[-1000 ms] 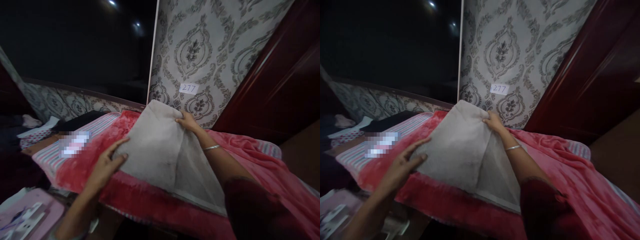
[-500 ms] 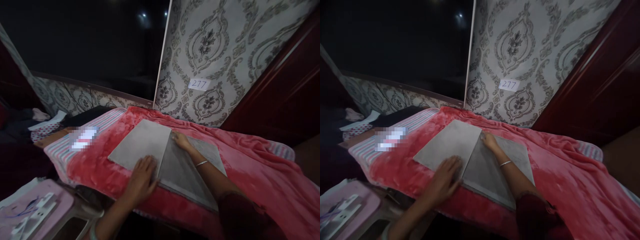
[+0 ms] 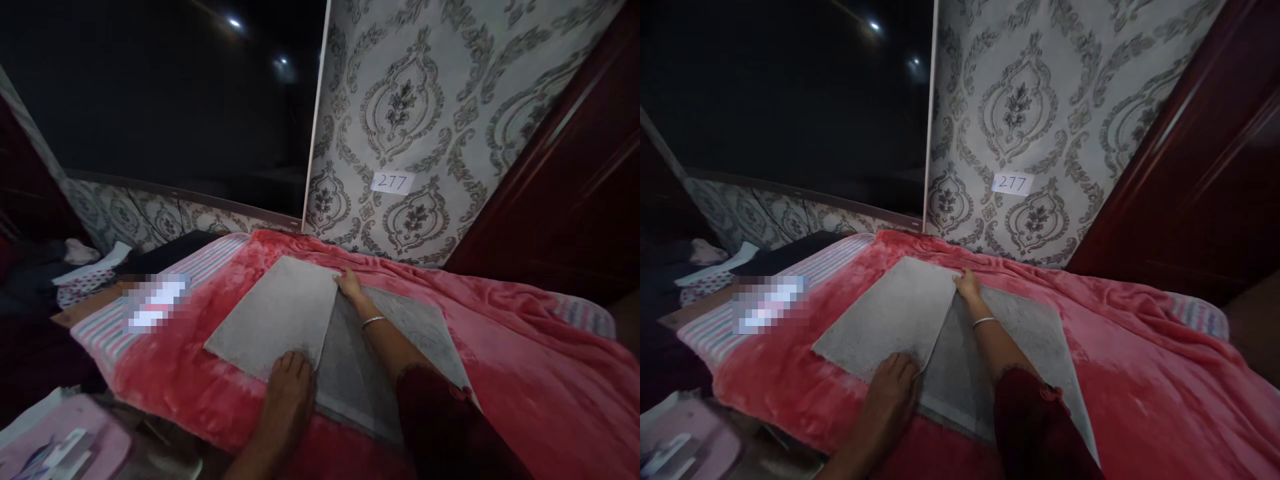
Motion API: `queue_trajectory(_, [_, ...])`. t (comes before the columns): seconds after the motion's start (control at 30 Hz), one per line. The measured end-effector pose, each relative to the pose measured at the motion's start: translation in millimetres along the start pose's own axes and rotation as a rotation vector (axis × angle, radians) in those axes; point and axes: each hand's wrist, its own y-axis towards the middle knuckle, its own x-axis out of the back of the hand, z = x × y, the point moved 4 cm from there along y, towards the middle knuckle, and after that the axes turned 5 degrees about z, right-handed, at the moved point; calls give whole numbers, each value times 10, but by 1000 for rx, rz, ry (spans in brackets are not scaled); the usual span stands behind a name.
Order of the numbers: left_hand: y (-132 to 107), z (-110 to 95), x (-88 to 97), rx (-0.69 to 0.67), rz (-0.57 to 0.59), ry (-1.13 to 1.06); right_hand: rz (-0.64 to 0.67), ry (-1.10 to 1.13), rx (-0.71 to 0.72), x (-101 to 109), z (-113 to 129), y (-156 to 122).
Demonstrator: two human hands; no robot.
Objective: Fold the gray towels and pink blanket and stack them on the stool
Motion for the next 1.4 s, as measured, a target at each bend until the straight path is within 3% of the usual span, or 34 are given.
queue_trajectory(0.23, [-44, -1, -167, -136, -174, 29, -44, -7, -38, -73, -94, -32])
queue_trajectory(0.33, [-78, 16, -148, -132, -228, -25, -51, 0, -29, -86, -148, -94])
queue_trajectory(0.57, [-54, -52, -57, -93, -219, -50, -64, 7, -12, -61, -128, -163])
queue_trajectory(0.7, [-54, -76, 30, -110, -123, -99, -78, -28, 6, -45, -114, -210])
queue_trajectory(0.77, [8, 27, 144, -122, -45, -211, -90, -56, 16, -19, -84, -226])
queue_trajectory(0.87, [240, 350, 342, -78, -7, -242, -112, -111, 78, 15, 104, -233])
queue_trajectory(0.97, [525, 668, 379, 49, 37, -51, -1, -247, 333, -78, 508, -238])
queue_trajectory(1.07, [633, 747, 165, 107, 217, 55, 211, -400, 553, -280, 804, -259])
queue_trajectory(1.17, [528, 683, -108, 100, 382, 58, 434, -487, 585, -465, 773, -257])
queue_trajectory(1.23, [438, 658, -208, 97, 414, 54, 524, -493, 570, -535, 660, -249])
queue_trajectory(1.4, [373, 672, -222, 68, 380, 56, 545, -442, 543, -568, 508, -228])
